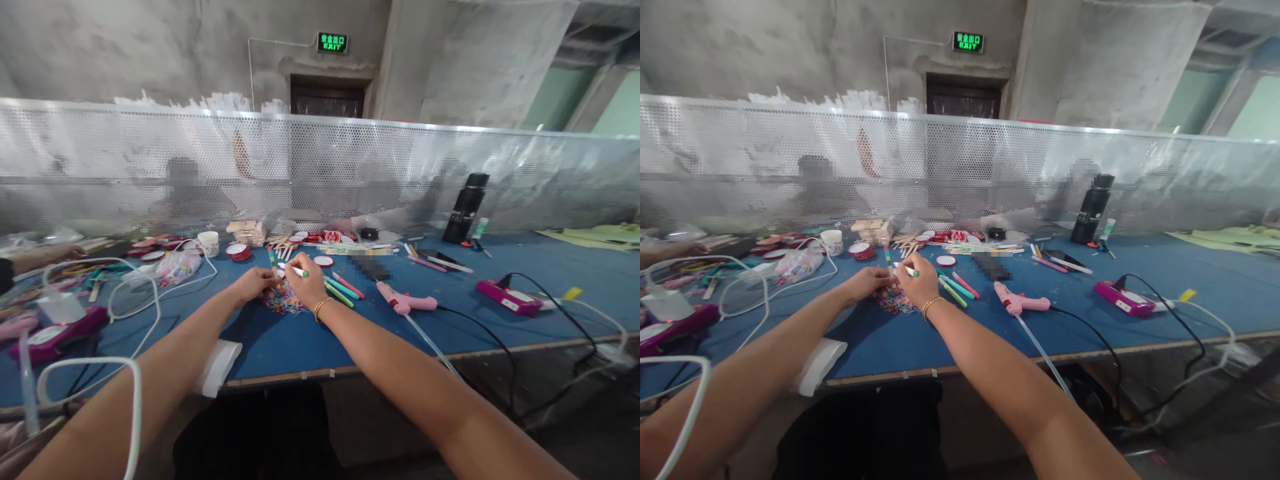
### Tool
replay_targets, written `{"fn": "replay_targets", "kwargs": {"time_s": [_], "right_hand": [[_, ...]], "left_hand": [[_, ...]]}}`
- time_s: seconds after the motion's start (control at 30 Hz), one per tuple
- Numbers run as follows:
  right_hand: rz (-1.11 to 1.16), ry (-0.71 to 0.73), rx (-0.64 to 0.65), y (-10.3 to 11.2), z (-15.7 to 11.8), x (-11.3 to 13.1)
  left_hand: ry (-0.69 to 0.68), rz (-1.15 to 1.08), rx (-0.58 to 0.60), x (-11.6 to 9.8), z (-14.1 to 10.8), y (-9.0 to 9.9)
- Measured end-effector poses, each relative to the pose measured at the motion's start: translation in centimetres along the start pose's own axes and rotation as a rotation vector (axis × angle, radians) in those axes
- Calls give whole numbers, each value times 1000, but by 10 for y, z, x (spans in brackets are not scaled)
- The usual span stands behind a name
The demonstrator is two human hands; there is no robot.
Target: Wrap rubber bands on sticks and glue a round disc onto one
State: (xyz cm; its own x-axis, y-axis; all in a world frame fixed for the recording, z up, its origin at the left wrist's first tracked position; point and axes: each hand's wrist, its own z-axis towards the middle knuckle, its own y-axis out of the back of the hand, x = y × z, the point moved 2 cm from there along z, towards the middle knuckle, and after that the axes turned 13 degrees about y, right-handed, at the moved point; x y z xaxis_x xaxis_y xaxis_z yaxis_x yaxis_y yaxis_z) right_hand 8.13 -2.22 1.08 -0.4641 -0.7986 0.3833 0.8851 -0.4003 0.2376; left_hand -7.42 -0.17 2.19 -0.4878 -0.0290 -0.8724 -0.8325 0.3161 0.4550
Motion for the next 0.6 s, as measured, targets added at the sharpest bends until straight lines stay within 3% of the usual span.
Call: {"fn": "replay_targets", "kwargs": {"time_s": [0.17, 0.6], "right_hand": [[31, 14, 47, -1, 0, 3], [-20, 4, 25, -1, 4, 2]], "left_hand": [[15, 3, 1, -2, -2, -1], [-2, 27, 4, -1, 2, 3]]}}
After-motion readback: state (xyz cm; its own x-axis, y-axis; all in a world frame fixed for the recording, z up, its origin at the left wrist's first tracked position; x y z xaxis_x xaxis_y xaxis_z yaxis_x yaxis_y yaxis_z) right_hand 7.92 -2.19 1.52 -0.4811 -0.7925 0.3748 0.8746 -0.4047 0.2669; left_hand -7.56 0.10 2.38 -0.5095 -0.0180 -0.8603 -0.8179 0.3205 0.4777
